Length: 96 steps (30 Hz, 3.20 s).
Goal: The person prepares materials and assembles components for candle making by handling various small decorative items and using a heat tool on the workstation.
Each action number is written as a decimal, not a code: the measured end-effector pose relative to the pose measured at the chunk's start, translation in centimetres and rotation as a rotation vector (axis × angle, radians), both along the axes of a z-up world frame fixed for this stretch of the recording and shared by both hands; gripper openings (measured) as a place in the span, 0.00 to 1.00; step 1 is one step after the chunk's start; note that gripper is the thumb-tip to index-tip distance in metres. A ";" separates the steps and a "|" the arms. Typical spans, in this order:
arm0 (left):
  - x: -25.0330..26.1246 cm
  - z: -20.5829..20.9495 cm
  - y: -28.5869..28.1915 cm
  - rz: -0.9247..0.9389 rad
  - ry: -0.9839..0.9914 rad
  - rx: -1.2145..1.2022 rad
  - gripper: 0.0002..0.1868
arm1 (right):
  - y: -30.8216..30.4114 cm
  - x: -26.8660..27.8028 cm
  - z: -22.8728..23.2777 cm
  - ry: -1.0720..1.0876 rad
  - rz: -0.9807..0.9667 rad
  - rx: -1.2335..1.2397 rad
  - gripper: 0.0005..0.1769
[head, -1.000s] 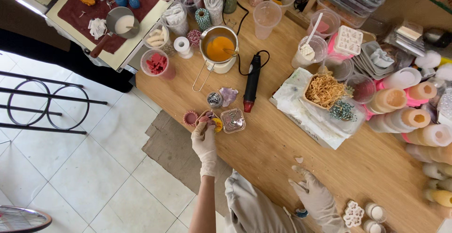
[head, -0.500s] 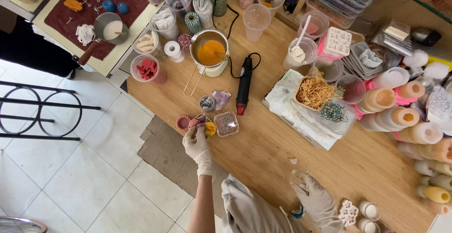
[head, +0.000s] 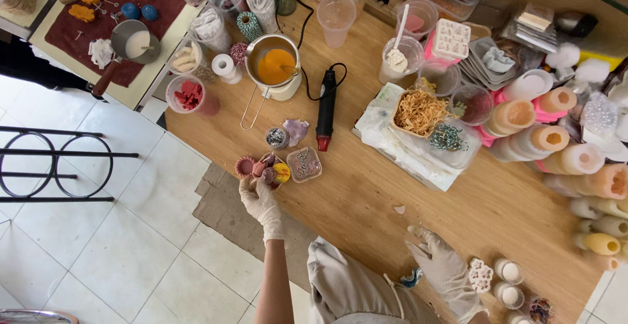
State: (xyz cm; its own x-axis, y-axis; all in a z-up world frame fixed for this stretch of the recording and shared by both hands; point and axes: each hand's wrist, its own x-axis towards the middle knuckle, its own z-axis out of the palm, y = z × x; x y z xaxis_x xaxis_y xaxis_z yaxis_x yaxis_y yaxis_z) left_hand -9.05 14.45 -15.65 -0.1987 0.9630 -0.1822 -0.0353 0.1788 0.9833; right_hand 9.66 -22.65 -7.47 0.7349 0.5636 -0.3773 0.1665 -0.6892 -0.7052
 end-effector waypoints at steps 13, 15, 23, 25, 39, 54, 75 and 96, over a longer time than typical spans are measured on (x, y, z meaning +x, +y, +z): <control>2.9 10.4 -0.7 -0.317 0.043 0.436 0.17 | -15.8 5.2 7.3 -0.068 -0.725 -0.117 0.22; 5.5 11.7 -3.6 -0.368 -0.157 0.367 0.15 | -17.7 4.8 7.5 -0.112 -0.674 -0.210 0.22; 11.8 15.6 -18.2 -1.088 0.251 0.781 0.16 | -13.1 0.5 -1.9 -0.386 0.106 -0.841 0.31; 11.8 16.4 -21.0 -1.123 0.243 0.792 0.19 | -12.1 0.4 -3.4 -0.435 0.157 -0.873 0.51; 14.5 9.6 -29.3 -0.732 -0.174 -1.304 0.36 | -10.5 -1.2 8.6 -0.372 -0.545 0.052 0.19; 15.4 9.9 -28.6 -1.158 -0.168 -1.142 0.44 | -7.7 -2.0 10.5 0.058 -0.411 0.502 0.15; 41.1 27.2 -1.1 -1.730 0.315 -0.028 0.27 | -6.2 -7.2 12.0 0.244 -1.118 0.571 0.24; 55.7 4.9 10.6 -1.584 1.012 1.367 0.22 | -8.2 -20.4 16.2 0.185 -1.718 0.166 0.20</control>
State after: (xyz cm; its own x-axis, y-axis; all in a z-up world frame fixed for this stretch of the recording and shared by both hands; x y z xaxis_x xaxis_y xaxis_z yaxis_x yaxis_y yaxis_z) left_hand 46.63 25.05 -10.75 0.9793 -0.1690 0.1114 -0.1819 -0.9761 0.1187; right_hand -10.77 -30.86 8.73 0.4455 -0.7119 -0.5429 -0.7032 0.0970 -0.7043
